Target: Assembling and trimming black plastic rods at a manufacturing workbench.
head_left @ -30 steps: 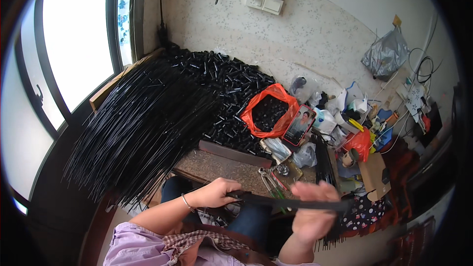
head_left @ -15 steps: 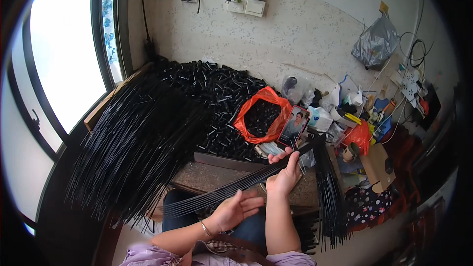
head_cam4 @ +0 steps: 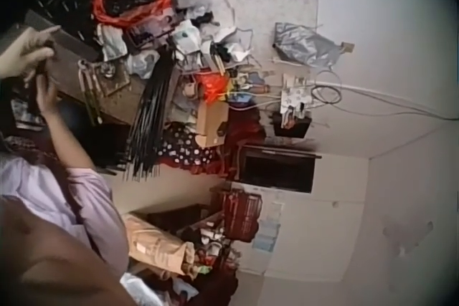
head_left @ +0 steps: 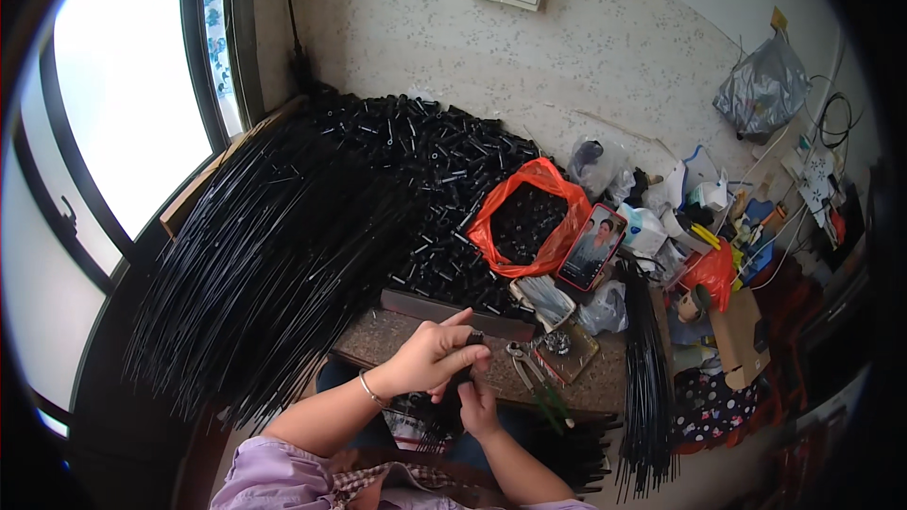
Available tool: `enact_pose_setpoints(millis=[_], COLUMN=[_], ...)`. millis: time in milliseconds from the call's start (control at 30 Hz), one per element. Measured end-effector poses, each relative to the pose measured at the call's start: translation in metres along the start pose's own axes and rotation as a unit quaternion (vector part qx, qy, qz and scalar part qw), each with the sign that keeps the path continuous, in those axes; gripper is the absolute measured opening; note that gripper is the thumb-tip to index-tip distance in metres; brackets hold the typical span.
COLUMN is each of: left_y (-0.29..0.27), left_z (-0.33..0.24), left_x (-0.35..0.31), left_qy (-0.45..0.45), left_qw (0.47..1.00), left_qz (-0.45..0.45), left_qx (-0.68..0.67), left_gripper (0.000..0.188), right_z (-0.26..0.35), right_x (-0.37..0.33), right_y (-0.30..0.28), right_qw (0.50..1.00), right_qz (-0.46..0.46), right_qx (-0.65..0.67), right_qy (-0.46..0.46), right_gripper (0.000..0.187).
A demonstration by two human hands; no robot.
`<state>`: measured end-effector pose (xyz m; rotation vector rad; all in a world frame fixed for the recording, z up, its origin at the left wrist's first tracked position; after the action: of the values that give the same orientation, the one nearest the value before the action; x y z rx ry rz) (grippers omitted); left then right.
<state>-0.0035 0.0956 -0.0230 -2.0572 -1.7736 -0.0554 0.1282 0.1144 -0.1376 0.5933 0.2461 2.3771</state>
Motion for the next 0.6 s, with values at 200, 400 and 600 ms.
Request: enact_pose_setpoints(millis=[200, 400, 600], left_y=[0.010, -0.078, -0.150], left_z=[-0.017, 0.054, 0.157], left_x=[-0.001, 0.154, 0.332], left_qy=[0.111, 0.093, -0.107], left_qw=[0.937, 0.977, 0.845], left_qz=[0.313, 0.185, -0.163], left_qx=[-0.111, 0.056, 0.498], left_gripper=[0.034, 0.070, 0.050], right_z=[-0.008, 0.008, -0.014], right_x=[-0.024, -0.011, -0.012], right_y=[-0.018, -0.031, -0.048], right_qw=[0.975, 0.927, 0.910], right_qz=[-0.191, -0.318, -0.361], right_qx=[0.089, 0.126, 0.078], right_qy=[0.067, 0.157, 0.188], right_gripper=[0.022, 0.017, 0.017])
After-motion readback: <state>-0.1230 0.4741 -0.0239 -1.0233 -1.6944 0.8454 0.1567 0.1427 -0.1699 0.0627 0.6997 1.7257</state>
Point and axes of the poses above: each hand's wrist, its own x-axis towards the middle knuckle, its own y-axis out of the palm, z = x × y, the point moved 2 cm from there along x, towards the middle knuckle, and after that the axes turned 2 degrees about x, right-handed, at the moved point
